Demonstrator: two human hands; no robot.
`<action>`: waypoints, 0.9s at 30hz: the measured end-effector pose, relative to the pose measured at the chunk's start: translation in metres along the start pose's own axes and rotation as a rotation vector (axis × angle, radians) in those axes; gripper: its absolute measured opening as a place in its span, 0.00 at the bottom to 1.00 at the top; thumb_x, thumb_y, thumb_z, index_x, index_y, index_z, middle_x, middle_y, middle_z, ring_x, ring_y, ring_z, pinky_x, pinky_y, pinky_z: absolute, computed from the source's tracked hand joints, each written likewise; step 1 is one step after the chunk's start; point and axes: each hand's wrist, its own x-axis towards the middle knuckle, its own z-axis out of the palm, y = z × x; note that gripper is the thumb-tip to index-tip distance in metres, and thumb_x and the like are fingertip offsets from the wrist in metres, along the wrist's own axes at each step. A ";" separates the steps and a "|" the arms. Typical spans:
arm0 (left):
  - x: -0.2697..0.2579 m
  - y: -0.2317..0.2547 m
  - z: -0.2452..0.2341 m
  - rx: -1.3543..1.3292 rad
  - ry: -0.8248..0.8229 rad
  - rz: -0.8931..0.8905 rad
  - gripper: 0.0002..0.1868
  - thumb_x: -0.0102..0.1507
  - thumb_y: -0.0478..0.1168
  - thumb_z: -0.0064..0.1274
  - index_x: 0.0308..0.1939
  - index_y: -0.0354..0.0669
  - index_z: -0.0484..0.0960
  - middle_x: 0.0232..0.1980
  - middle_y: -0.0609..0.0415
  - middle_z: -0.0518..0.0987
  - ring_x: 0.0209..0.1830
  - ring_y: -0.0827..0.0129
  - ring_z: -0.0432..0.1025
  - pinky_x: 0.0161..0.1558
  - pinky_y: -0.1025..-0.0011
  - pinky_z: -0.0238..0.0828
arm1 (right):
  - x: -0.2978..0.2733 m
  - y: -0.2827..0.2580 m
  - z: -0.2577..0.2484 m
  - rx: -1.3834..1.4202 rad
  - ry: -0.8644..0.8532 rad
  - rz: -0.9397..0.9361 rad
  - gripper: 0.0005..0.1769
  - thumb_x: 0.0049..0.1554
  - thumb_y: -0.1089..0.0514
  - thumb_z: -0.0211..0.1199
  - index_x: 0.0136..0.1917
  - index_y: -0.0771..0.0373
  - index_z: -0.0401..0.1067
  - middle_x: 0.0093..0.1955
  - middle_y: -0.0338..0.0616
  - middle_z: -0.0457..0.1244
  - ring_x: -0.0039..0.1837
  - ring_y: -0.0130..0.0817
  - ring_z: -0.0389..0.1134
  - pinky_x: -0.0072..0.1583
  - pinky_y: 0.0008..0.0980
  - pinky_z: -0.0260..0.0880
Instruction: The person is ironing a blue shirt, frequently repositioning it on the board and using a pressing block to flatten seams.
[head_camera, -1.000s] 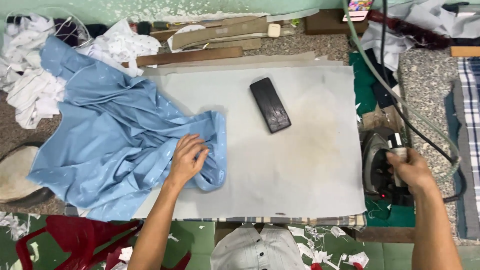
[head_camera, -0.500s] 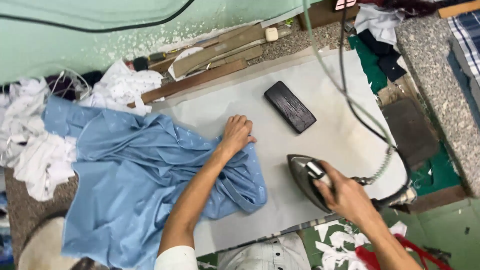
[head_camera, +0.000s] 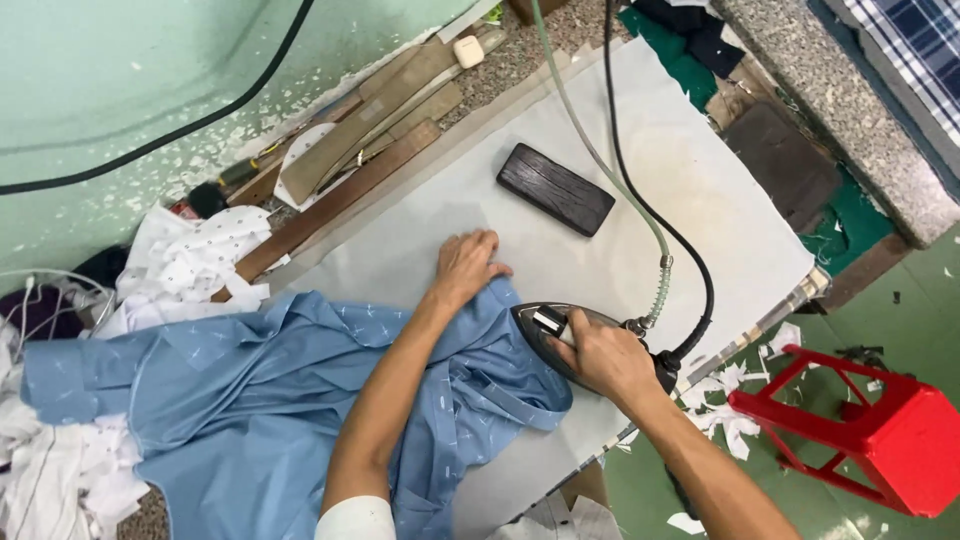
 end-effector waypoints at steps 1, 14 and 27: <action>0.014 -0.001 0.005 -0.004 -0.009 0.016 0.22 0.56 0.52 0.67 0.44 0.46 0.75 0.40 0.47 0.81 0.45 0.48 0.78 0.50 0.51 0.70 | 0.003 0.000 0.004 0.007 0.002 0.017 0.27 0.65 0.36 0.48 0.65 0.56 0.63 0.47 0.54 0.71 0.48 0.51 0.77 0.50 0.48 0.77; 0.075 0.017 0.000 -0.241 0.005 0.106 0.33 0.69 0.58 0.52 0.67 0.34 0.71 0.64 0.34 0.64 0.68 0.41 0.59 0.68 0.49 0.57 | 0.006 -0.005 0.000 0.020 -0.007 0.024 0.28 0.64 0.34 0.47 0.64 0.56 0.61 0.47 0.55 0.71 0.50 0.54 0.76 0.53 0.50 0.76; -0.163 -0.081 -0.033 0.403 0.040 -0.195 0.11 0.61 0.50 0.58 0.46 0.58 0.79 0.42 0.60 0.79 0.50 0.65 0.74 0.56 0.60 0.65 | -0.003 -0.009 -0.014 0.056 0.009 -0.007 0.24 0.64 0.37 0.49 0.60 0.57 0.63 0.47 0.54 0.72 0.52 0.53 0.76 0.54 0.50 0.76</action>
